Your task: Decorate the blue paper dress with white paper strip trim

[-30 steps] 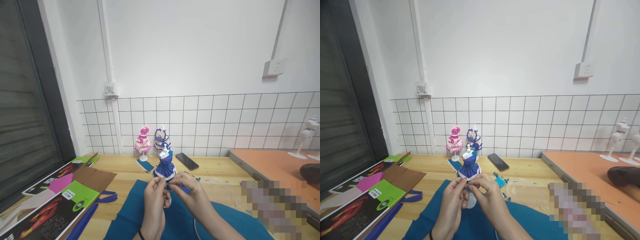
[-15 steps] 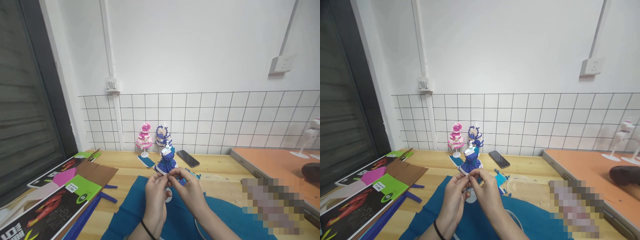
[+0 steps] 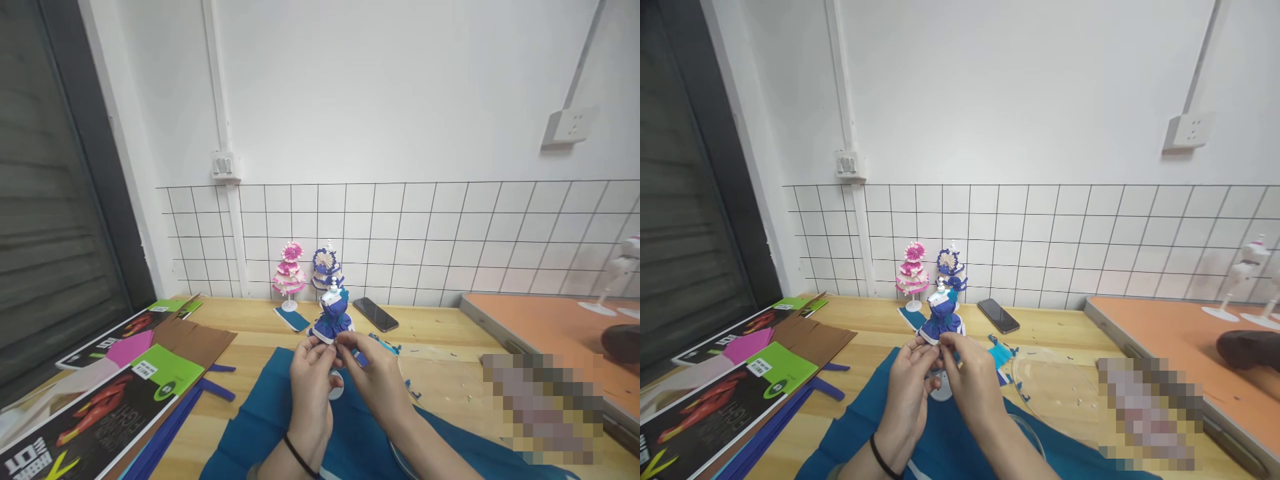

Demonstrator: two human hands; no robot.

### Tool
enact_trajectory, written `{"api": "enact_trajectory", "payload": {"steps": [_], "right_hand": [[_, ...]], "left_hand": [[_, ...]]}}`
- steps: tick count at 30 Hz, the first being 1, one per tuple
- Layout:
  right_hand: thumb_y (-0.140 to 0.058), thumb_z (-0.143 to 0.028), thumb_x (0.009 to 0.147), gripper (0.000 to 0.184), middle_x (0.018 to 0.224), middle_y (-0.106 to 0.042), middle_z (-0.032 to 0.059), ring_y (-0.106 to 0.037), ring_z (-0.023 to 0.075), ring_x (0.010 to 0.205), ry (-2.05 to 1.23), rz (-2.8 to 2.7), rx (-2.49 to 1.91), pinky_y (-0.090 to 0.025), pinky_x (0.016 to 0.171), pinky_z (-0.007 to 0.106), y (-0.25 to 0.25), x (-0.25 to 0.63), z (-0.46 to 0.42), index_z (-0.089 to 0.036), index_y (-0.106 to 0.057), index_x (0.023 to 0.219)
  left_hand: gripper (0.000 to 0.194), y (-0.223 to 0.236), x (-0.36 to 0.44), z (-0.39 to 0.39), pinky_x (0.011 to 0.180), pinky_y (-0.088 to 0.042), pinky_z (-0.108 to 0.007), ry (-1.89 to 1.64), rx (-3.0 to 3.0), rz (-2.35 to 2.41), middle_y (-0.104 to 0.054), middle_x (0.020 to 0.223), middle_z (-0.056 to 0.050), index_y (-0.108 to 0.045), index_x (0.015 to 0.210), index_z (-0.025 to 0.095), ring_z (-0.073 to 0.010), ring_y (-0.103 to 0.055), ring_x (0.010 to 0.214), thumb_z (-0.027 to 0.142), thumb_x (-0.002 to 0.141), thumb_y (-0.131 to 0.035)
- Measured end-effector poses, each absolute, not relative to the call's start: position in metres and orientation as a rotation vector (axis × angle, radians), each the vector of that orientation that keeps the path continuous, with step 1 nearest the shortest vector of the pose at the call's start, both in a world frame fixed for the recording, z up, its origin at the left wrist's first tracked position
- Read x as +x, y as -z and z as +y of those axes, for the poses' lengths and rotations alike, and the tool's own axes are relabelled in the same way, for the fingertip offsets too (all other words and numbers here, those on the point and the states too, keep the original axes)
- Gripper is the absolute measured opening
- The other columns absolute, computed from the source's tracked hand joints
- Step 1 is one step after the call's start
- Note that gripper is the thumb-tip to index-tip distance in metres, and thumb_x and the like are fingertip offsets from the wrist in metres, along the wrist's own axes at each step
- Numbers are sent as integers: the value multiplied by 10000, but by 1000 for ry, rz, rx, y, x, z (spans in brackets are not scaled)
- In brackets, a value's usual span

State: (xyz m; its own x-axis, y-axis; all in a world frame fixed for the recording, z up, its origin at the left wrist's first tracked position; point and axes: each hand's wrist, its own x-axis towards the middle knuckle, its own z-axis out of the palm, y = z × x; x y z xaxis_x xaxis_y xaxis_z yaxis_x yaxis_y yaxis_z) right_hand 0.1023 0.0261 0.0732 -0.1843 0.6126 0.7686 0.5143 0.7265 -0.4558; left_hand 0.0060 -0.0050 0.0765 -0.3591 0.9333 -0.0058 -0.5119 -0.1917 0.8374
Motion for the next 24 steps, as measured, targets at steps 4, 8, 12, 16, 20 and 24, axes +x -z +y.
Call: {"api": "enact_trajectory", "payload": {"steps": [4,8,12,16,20,24], "right_hand": [[-477,-212,844,162,832,-691,64,-640,184,750,25,-1868,-841,-497,656,283,-73,103,25,-166,-608,927],[-411,-151,877,232,668,-652,48,-586,162,581,351,-1974,-769,-432,577,294,-73,105,27,-115,-593,1016],[-380,-76,868,322,612,-624,25,-545,145,532,560,-2040,-708,-393,571,297,-69,106,29,-83,-507,1165],[-368,-34,852,393,628,-631,24,-544,149,554,595,-2073,-692,-386,574,299,-67,106,30,-84,-429,1236],[-377,-28,846,413,640,-632,32,-534,158,558,618,-2084,-684,-381,573,308,-67,105,30,-80,-396,1256],[-387,-20,835,399,636,-626,28,-539,163,565,577,-2080,-691,-394,593,314,-67,103,29,-66,-417,1230]], "left_hand": [[291,-77,6,-5,379,-361,-164,-1765,675,957,-578,653,-3,-482,865,168,-102,-521,541,219,636,-654],[301,-76,6,-4,380,-356,-159,-1773,684,970,-588,685,-21,-485,891,157,-107,-535,560,237,654,-652],[336,-75,6,-4,378,-346,-158,-1781,679,971,-604,706,-36,-501,895,150,-108,-546,556,254,631,-682],[328,-74,6,-4,379,-340,-151,-1792,676,969,-612,690,-24,-499,887,160,-93,-532,527,262,632,-679],[321,-77,7,-3,370,-336,-150,-1794,659,990,-602,645,-5,-488,876,172,-100,-534,523,253,626,-673],[312,-78,7,-3,366,-340,-154,-1785,653,991,-587,651,1,-478,884,170,-101,-527,524,233,633,-654]]}}
